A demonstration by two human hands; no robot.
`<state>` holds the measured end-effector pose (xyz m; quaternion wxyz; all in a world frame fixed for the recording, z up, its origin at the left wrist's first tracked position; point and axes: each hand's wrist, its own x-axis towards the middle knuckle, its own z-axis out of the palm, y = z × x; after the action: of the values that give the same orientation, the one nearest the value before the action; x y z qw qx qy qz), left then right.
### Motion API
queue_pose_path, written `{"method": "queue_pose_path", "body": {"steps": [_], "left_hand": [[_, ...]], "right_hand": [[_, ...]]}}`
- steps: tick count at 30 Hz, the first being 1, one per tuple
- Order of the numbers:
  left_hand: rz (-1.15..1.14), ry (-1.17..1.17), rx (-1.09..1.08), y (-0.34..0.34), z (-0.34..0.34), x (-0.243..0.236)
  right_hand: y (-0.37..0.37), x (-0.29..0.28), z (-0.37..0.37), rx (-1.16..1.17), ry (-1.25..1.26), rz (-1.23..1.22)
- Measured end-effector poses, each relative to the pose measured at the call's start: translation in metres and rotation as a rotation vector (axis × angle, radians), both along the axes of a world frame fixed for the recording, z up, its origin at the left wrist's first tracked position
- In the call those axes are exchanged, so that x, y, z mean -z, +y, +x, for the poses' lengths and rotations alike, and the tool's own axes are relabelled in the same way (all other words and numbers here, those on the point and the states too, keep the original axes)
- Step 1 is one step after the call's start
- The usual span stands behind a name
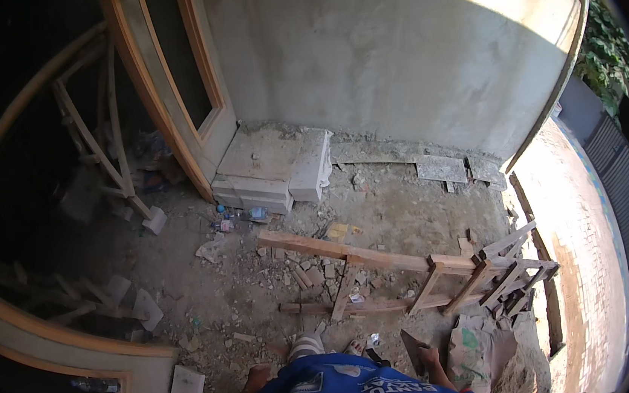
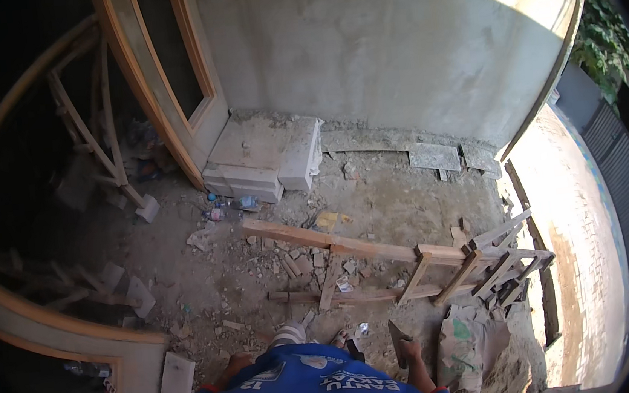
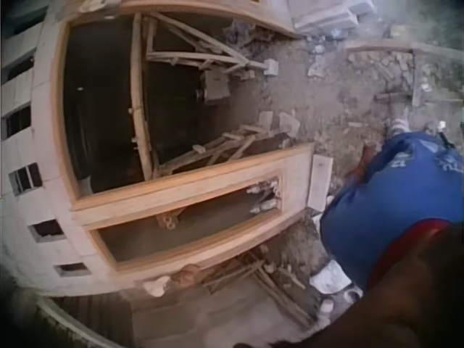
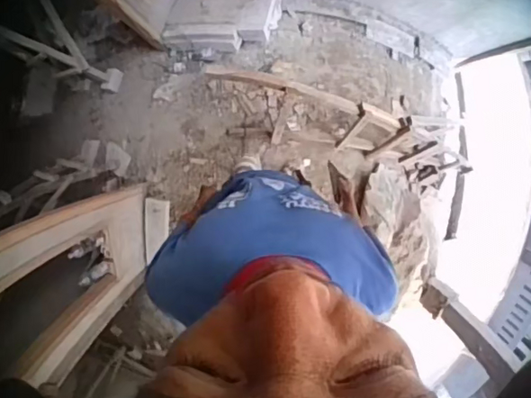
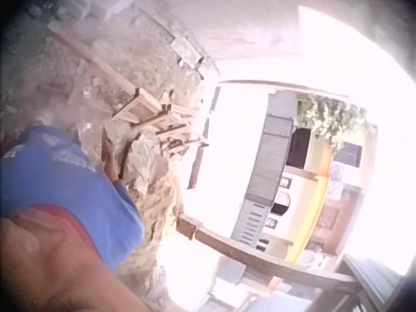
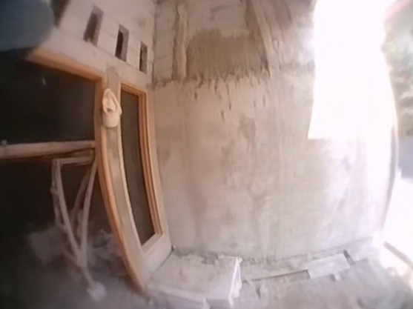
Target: The person uses a hand saw to cut a wooden plank while it is supported by a wooden frame at a construction site.
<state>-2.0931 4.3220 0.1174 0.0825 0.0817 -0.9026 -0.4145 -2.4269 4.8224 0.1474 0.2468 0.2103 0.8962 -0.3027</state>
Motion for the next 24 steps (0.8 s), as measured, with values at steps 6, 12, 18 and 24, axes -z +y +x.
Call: {"method": "queue_pose_path", "body": {"steps": [6, 12, 18, 24], "left_hand": [[0.694, -0.481, -0.554, -0.051, 0.043, 0.063], [0.727, -0.520, -0.842, -0.088, 0.044, 0.053], [0.731, -0.489, -1.284, -0.075, 0.143, 0.053], [0.861, -0.620, -1.391, -0.002, 0.200, 0.054]], "right_hand": [[-0.038, -0.008, 0.059, 0.041, -0.040, -0.270], [-0.027, -0.013, 0.097, -0.069, -0.083, -0.080], [-0.040, -0.048, 0.108, -0.164, -0.186, -0.161], [-0.039, -0.056, 0.097, -0.209, -0.274, -0.277]]}}
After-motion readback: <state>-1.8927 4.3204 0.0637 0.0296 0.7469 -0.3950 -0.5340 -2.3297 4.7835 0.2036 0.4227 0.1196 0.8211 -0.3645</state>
